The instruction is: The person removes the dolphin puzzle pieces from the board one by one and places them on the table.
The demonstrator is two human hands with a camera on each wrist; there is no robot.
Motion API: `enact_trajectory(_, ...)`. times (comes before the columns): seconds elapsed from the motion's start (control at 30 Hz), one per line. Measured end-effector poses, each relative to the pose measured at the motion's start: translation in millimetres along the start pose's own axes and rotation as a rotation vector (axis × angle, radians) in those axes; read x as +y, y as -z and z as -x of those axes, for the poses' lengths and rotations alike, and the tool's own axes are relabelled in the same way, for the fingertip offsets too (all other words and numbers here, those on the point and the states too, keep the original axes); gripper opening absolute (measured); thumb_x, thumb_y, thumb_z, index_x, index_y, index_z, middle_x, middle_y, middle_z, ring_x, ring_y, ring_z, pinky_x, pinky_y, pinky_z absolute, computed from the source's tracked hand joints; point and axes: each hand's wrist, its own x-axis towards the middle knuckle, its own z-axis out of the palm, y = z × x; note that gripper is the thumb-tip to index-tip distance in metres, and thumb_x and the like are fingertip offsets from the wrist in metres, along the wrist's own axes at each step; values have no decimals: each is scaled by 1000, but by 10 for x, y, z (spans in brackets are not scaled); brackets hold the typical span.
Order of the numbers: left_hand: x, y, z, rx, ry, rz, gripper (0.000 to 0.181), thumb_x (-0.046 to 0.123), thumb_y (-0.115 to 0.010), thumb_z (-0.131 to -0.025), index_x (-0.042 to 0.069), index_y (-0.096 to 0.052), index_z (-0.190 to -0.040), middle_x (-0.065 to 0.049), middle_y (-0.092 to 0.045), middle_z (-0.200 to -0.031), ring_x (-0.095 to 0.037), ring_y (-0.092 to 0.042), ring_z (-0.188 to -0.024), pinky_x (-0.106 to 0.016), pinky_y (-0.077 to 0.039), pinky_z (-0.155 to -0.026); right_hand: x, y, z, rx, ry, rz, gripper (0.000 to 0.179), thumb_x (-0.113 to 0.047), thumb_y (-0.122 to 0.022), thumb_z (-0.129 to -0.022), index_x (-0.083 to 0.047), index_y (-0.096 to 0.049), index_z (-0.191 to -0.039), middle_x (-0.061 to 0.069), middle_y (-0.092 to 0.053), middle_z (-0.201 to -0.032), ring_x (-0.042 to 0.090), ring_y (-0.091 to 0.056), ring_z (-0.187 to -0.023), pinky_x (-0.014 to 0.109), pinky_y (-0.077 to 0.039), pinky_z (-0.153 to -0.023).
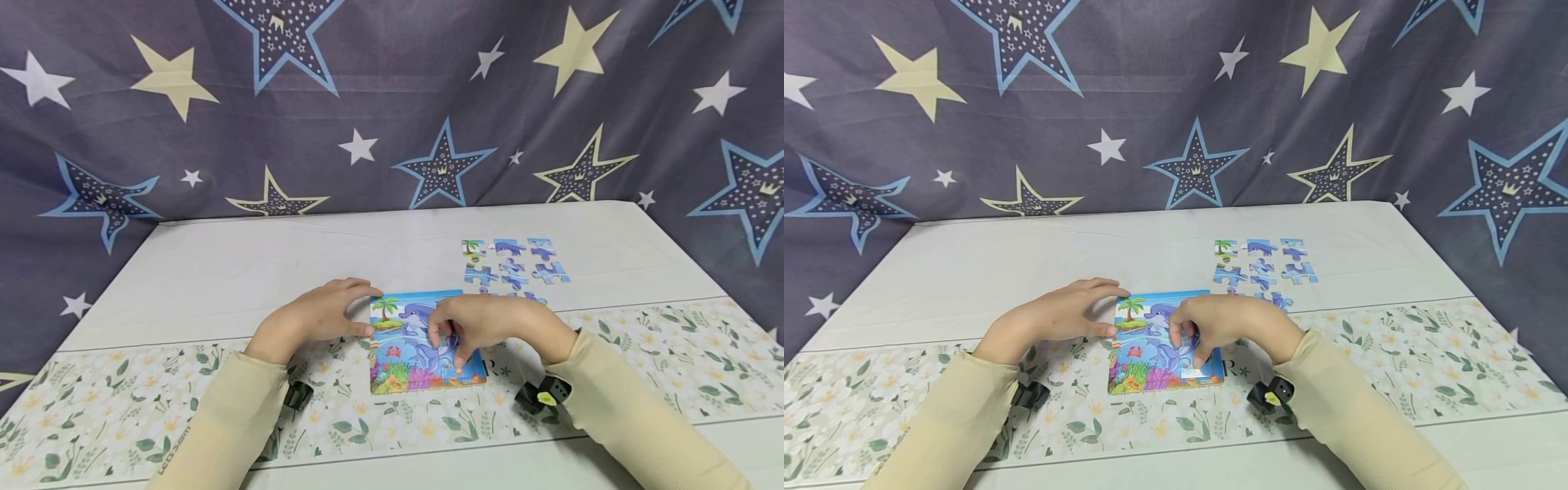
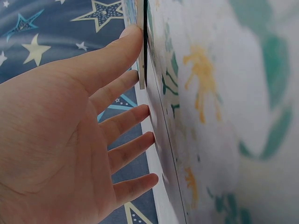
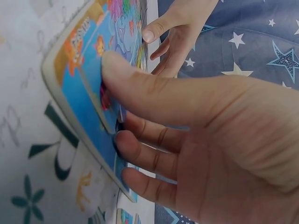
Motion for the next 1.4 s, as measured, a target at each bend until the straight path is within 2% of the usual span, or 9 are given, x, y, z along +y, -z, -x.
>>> enact_trajectory(0.2,2,-1,-1,-1,2,1,68,44,-69,-92,26,-42,-152,-7,-30,-160,-36,-23,-147,-62,-25,-114,-31,-5,1,-11,-26,4,29,-7,-85,-77,-17,-63,-93,1,-52,-89,12,-44,-72,27,-43,-67)
enact_trajectory(0.43,10,-3,3,3,-4,-3,68,44,-69,-92,26,-43,-151,-7,-30,-159,-35,-24,-147,-62,-25,-114,-23,5,15,-23,-27,-34,29,-6,-83,-80,-14,-65,-101,2,-53,-89,12,-45,-72,26,-45,-66)
enact_trajectory(0.63,11,-8,6,4,-9,-6,68,44,-69,-92,25,-43,-151,-7,-30,-159,-36,-24,-146,-62,-26,-114,-7,22,30,-21,-33,-30,24,-6,-83,-80,-13,-67,-97,-1,-57,-91,11,-49,-74,26,-49,-69)
enact_trajectory(0.9,12,-7,13,1,7,1,67,45,-69,-92,27,-43,-151,-6,-29,-160,-36,-22,-147,-63,-25,-114,8,77,53,-35,-14,-110,18,1,-73,-87,-9,-65,-100,-1,-60,-90,12,-55,-76,27,-51,-70)
enact_trajectory(1.27,17,-4,11,-2,14,5,67,45,-69,-91,27,-44,-151,-6,-29,-160,-36,-22,-147,-63,-25,-114,82,205,145,14,35,-132,13,0,-69,-90,-6,-64,-100,1,-66,-93,11,-62,-84,29,-54,-73)
enact_trajectory(1.4,20,-1,13,0,11,4,67,45,-69,-92,26,-44,-150,-6,-29,-160,-36,-22,-147,-62,-25,-114,110,264,208,40,35,-121,12,0,-68,-92,-5,-64,-101,2,-66,-93,12,-61,-83,30,-55,-71)
